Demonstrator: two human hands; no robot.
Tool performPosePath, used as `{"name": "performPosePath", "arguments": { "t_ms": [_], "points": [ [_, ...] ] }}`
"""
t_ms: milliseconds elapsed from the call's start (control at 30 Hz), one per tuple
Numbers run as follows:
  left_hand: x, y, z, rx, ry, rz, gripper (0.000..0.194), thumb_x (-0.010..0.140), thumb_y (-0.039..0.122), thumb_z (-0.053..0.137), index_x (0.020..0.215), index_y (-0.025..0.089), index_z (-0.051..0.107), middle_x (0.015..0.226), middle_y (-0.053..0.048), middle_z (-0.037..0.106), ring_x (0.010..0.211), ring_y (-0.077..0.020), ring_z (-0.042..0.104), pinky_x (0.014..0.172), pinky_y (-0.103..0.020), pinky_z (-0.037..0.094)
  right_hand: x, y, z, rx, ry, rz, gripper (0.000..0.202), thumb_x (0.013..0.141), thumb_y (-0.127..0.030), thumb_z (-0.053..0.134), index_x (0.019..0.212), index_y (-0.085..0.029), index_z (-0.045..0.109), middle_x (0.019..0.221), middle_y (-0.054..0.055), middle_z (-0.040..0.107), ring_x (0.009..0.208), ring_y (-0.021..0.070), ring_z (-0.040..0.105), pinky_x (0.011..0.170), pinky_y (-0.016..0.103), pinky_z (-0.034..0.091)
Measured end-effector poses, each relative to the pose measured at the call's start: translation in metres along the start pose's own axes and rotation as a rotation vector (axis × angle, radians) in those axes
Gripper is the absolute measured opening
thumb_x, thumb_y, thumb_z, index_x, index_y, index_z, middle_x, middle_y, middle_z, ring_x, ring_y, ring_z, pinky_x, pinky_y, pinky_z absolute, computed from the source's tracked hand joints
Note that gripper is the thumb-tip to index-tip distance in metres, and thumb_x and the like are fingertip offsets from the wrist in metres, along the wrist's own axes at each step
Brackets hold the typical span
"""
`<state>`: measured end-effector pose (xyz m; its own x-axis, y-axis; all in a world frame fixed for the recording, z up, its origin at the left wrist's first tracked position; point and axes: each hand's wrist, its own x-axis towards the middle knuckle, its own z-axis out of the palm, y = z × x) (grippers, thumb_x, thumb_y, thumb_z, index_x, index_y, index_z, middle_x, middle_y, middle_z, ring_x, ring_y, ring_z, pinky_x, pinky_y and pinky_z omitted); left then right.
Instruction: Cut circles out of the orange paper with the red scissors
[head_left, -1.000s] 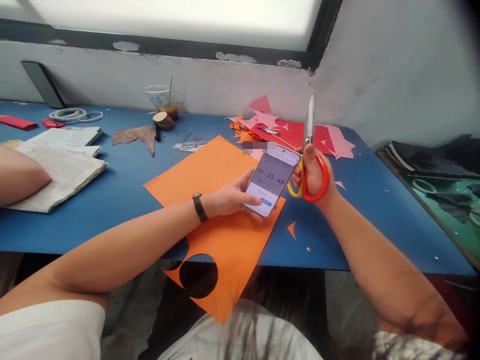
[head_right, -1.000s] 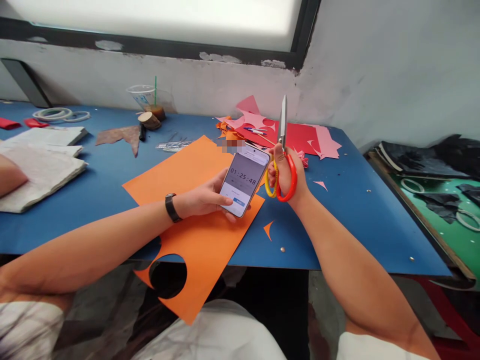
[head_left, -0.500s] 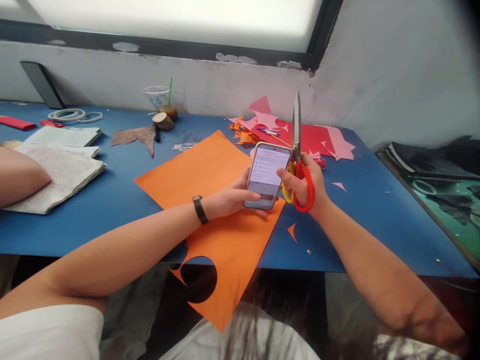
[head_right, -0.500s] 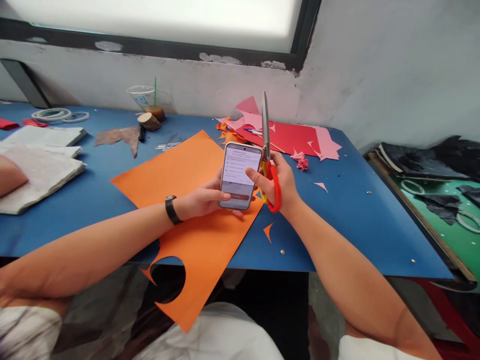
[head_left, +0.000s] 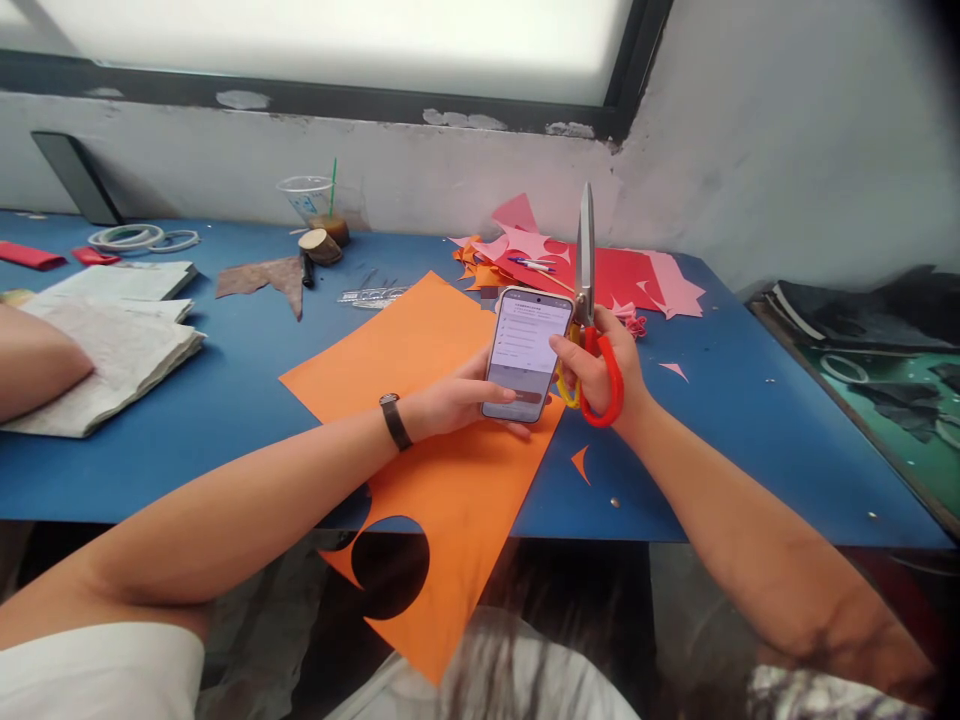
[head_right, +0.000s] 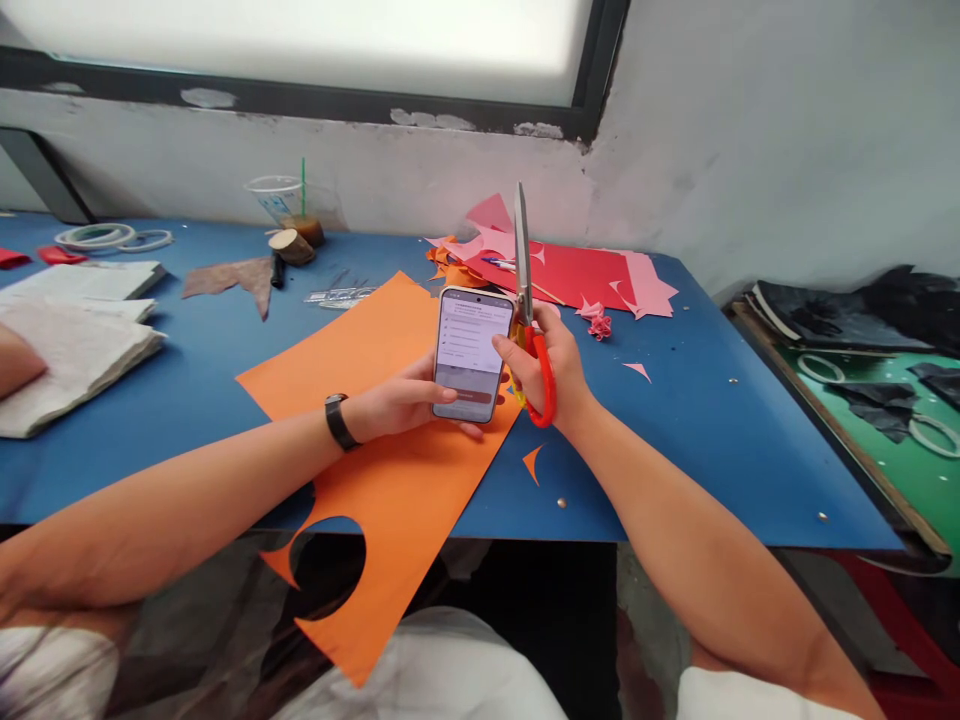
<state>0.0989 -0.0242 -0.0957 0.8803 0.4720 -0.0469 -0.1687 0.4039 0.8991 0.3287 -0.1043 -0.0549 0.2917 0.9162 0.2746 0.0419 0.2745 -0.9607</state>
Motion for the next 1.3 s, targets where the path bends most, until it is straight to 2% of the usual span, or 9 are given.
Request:
{"name": "performPosePath", "arguments": {
  "t_ms": [133, 267, 433, 533, 700, 867, 967, 1100, 1300],
  "points": [
    [0.0005, 0.0015, 0.0009, 0.004, 0.004, -0.016, 0.088, 0.091, 0.033, 0.106, 0.170, 0.035, 0.066, 0.163, -0.019, 0.082, 0.149, -0.0508, 0.081, 0.094, -0.058, 0.081, -0.0003, 0.0009, -0.0005, -0.004, -0.023, 0.001, 0.046, 0.091, -0.063, 0.109, 0.107, -0.036, 0.075, 0.061, -0.009, 0.066, 0.046, 0.0167, 0.054, 0.047, 0.035, 0.048],
    [0.0013, 0.0016, -0.0006, 0.003, 0.003, -0.031, 0.085, 0.092, 0.036, 0.106, 0.167, 0.032, 0.066, 0.157, -0.019, 0.084, 0.145, -0.0499, 0.083, 0.093, -0.058, 0.081, -0.0017, 0.0010, -0.0012, -0.014, -0.020, 0.010, 0.047, 0.091, -0.069, 0.107, 0.109, -0.039, 0.076, 0.060, -0.010, 0.065, 0.047, 0.0180, 0.054, 0.046, 0.035, 0.048],
    [0.0025, 0.0004, -0.0028, 0.005, -0.012, -0.032, 0.082, 0.094, 0.033, 0.104, 0.167, 0.035, 0.066, 0.156, -0.016, 0.086, 0.143, -0.0472, 0.085, 0.095, -0.058, 0.081, -0.0009, 0.0004, -0.0022, -0.036, 0.004, -0.014, 0.046, 0.083, -0.056, 0.115, 0.107, -0.037, 0.081, 0.071, -0.005, 0.071, 0.055, 0.0215, 0.064, 0.054, 0.040, 0.055],
    [0.0027, -0.0001, -0.0030, -0.005, -0.016, -0.033, 0.078, 0.095, 0.031, 0.102, 0.166, 0.035, 0.068, 0.157, -0.016, 0.085, 0.140, -0.0451, 0.086, 0.096, -0.057, 0.080, 0.0002, 0.0028, -0.0016, -0.023, 0.032, -0.016, 0.046, 0.082, -0.051, 0.117, 0.105, -0.035, 0.081, 0.070, -0.005, 0.069, 0.057, 0.0220, 0.066, 0.054, 0.040, 0.055],
    [0.0023, 0.0011, -0.0013, -0.015, 0.009, -0.040, 0.080, 0.094, 0.030, 0.104, 0.165, 0.033, 0.069, 0.156, -0.016, 0.085, 0.132, -0.0430, 0.087, 0.094, -0.058, 0.080, 0.0005, 0.0069, -0.0007, -0.017, 0.019, 0.028, 0.044, 0.092, -0.067, 0.107, 0.104, -0.037, 0.078, 0.060, -0.008, 0.062, 0.046, 0.0174, 0.053, 0.045, 0.035, 0.046],
    [0.0024, 0.0012, -0.0017, -0.019, 0.003, -0.047, 0.080, 0.094, 0.029, 0.103, 0.166, 0.035, 0.068, 0.159, -0.016, 0.085, 0.136, -0.0453, 0.086, 0.096, -0.059, 0.080, 0.0007, 0.0033, -0.0015, -0.053, 0.035, 0.013, 0.049, 0.083, -0.063, 0.114, 0.104, -0.035, 0.079, 0.070, -0.005, 0.069, 0.062, 0.0225, 0.067, 0.058, 0.040, 0.059],
    [0.0035, -0.0003, -0.0030, -0.024, -0.004, -0.042, 0.080, 0.094, 0.030, 0.103, 0.166, 0.034, 0.068, 0.156, -0.016, 0.086, 0.136, -0.0449, 0.086, 0.095, -0.059, 0.080, 0.0004, 0.0011, -0.0014, -0.071, 0.042, 0.018, 0.045, 0.085, -0.055, 0.113, 0.102, -0.034, 0.077, 0.068, -0.005, 0.068, 0.072, 0.0257, 0.071, 0.066, 0.041, 0.060],
    [0.0047, -0.0009, -0.0034, -0.025, -0.015, -0.033, 0.079, 0.094, 0.030, 0.104, 0.166, 0.034, 0.069, 0.156, -0.015, 0.085, 0.130, -0.0410, 0.087, 0.093, -0.056, 0.081, -0.0003, 0.0011, -0.0014, -0.082, 0.030, 0.039, 0.040, 0.091, -0.051, 0.107, 0.104, -0.033, 0.074, 0.063, -0.006, 0.065, 0.065, 0.0230, 0.063, 0.063, 0.040, 0.054],
    [0.0040, 0.0017, -0.0015, -0.019, -0.019, -0.047, 0.085, 0.095, 0.030, 0.103, 0.170, 0.027, 0.063, 0.157, -0.020, 0.083, 0.132, -0.0420, 0.086, 0.094, -0.056, 0.081, 0.0032, 0.0081, -0.0063, -0.173, -0.016, 0.020, 0.042, 0.095, -0.062, 0.095, 0.111, -0.033, 0.070, 0.068, -0.007, 0.064, 0.057, 0.0218, 0.058, 0.056, 0.038, 0.049]
  ]
}}
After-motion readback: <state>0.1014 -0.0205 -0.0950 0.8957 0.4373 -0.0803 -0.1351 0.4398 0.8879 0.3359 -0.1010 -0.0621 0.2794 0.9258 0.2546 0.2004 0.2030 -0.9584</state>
